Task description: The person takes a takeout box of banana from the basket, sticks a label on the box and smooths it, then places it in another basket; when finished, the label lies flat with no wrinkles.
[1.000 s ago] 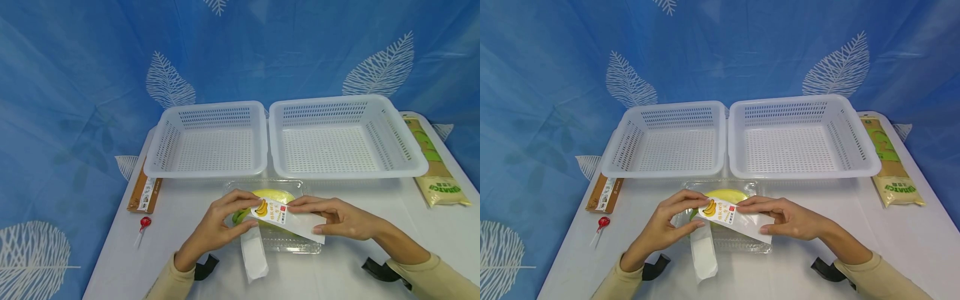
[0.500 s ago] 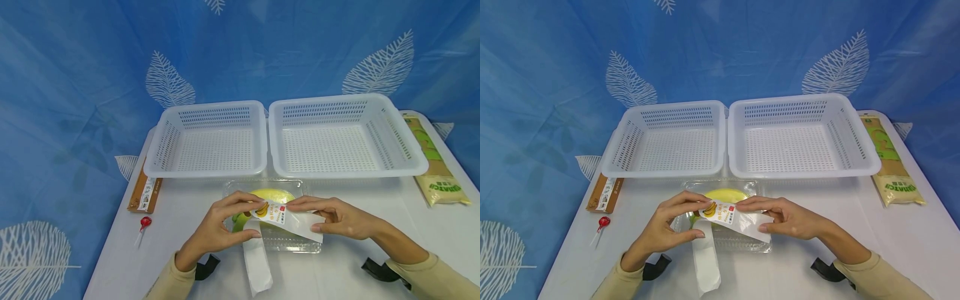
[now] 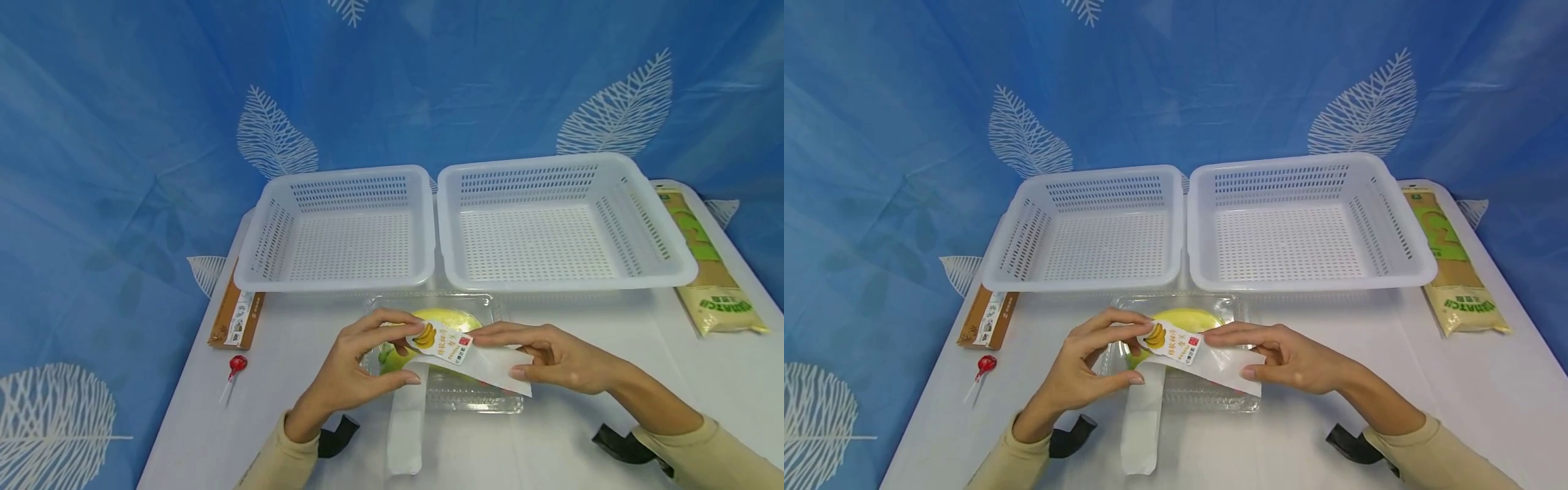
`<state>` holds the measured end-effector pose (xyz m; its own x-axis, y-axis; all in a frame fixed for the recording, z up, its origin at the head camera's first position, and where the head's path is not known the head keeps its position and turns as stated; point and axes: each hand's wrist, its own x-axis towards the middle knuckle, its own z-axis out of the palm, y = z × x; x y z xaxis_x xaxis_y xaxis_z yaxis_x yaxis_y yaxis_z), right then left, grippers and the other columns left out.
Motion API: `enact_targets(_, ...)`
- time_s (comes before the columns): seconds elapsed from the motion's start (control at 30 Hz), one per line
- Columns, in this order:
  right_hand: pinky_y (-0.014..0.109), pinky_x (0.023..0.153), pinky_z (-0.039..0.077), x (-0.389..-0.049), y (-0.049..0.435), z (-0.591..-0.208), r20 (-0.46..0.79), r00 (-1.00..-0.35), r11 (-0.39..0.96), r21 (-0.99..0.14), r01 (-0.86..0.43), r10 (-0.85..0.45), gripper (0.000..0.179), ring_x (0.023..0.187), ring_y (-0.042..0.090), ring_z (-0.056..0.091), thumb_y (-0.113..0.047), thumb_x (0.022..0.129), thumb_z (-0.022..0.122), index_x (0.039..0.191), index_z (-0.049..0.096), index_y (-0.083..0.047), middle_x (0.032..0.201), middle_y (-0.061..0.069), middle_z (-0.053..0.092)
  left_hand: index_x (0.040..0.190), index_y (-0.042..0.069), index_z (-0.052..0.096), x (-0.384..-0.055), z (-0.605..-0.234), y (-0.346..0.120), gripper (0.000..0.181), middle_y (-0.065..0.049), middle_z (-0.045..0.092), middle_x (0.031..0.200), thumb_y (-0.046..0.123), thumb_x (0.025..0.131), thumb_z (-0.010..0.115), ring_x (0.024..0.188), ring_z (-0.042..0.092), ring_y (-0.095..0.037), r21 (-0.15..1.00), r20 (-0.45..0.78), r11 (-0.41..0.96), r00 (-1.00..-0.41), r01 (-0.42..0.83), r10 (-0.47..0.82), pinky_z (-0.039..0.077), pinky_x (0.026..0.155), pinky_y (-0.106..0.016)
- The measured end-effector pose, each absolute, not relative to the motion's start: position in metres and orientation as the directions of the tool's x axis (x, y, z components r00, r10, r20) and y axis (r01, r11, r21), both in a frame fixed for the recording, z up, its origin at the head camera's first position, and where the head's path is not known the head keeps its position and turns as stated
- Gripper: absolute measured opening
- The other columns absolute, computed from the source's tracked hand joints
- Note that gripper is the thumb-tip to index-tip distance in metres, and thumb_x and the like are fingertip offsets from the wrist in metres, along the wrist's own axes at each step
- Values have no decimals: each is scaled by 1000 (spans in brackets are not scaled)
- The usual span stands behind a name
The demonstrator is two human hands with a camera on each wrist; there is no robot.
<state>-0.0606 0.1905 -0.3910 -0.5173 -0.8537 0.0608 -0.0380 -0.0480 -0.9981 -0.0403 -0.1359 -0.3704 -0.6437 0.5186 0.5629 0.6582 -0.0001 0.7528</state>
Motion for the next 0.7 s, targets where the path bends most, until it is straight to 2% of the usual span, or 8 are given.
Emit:
enact_targets(0.13,17,112,32,-61,193,-391,99,-505,-56,-993,-100,-858,53,142,7,33,14,93,49,145,43,3,154,11,40,126,-4,62,-43,-369,-141,50,-21,59,122,15,83,79,89,62,-22,753,571,-9,-648,658,504,57,72,-31)
enact_targets(0.23,17,112,31,-60,197,-390,79,-499,-25,-993,-114,-863,53,142,6,33,12,93,51,144,46,0,153,10,42,127,-3,61,-45,-368,-147,50,-21,59,121,13,83,79,86,61,-24,754,569,-2,-653,656,500,57,71,-32)
enact_targets(0.33,18,111,32,-57,202,-392,80,-455,-3,-986,-168,-887,52,142,7,35,11,93,52,143,48,-3,151,9,45,128,-3,61,-49,-367,-155,49,-22,58,120,11,84,77,84,60,-25,758,578,-23,-654,652,487,56,72,-32)
enact_targets(0.53,21,110,36,-47,218,-404,121,-313,-61,-979,-195,-942,54,142,13,38,14,92,50,144,46,-1,151,12,44,129,-5,59,-56,-368,-168,47,-22,56,122,7,86,74,85,59,-23,763,586,-61,-648,644,487,55,75,-31)
enact_targets(0.7,20,114,31,-39,238,-416,143,-300,-85,-976,-198,-943,58,144,14,36,19,89,48,144,45,2,151,14,44,130,-4,59,-59,-371,-174,48,-22,55,125,8,86,74,86,60,-21,767,578,-66,-642,639,504,55,76,-31)
